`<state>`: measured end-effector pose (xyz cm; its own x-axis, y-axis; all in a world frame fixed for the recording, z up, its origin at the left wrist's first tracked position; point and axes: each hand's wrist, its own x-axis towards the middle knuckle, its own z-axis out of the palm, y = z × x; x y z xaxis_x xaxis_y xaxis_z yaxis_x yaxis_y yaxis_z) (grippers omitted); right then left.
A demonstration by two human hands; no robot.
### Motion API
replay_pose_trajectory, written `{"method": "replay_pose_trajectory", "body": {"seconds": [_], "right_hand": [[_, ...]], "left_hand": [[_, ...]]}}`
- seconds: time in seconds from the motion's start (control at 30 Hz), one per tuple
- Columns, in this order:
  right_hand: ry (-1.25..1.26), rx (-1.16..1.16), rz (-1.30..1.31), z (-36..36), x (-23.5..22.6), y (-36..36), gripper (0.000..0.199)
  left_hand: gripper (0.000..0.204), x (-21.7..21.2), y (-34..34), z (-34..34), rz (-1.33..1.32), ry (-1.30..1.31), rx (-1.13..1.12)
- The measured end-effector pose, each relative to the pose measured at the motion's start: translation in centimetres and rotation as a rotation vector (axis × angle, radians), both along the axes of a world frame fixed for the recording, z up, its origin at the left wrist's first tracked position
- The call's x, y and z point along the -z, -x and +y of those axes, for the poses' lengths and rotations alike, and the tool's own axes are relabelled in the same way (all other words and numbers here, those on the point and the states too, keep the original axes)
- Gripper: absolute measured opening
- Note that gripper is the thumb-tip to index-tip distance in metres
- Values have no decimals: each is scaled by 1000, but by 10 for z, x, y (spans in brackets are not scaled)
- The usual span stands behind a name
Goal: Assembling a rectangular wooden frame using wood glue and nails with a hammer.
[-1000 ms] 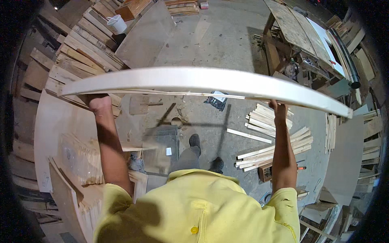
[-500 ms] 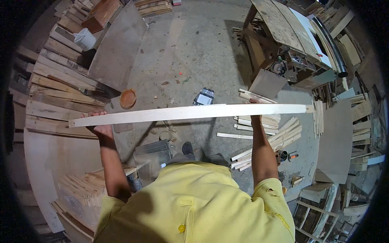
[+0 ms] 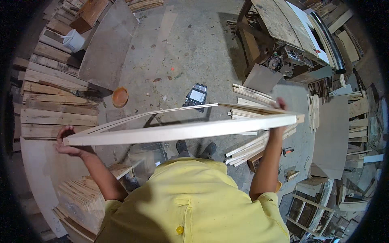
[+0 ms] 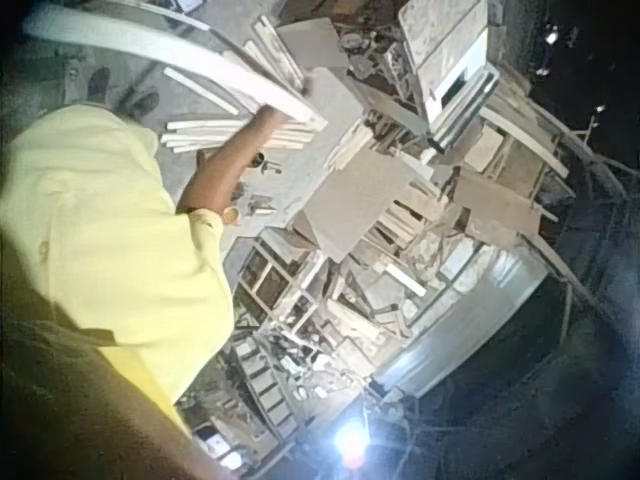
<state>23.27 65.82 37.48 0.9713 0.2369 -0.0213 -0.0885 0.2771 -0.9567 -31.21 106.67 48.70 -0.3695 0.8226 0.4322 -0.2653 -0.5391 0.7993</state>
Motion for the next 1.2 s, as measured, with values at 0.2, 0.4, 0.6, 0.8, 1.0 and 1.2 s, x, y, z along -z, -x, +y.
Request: {"method": "replay_pose_trajectory", "body": {"seconds": [0.2,0.4,0.6,0.8,1.0,1.2], "right_hand": [[-65,-190,-451,-27,-160,49,42],[583,-147,-585,-15,-165,84,16],[613,-44,-618,-9,-163,89,16],[667,-5,-705,-5,-166,93,20],[543,142,-784,2,-158,94,26],[521,213,-827,4,-153,95,27]], "left_hand": [[56,-29,3,-33,61,14,57],[51,-28,12,-45,90,36,293],[51,-25,18,-48,121,58,415],[50,-22,23,-48,146,70,466],[45,-16,27,-39,88,54,473],[40,-10,36,-36,165,25,482]]}}
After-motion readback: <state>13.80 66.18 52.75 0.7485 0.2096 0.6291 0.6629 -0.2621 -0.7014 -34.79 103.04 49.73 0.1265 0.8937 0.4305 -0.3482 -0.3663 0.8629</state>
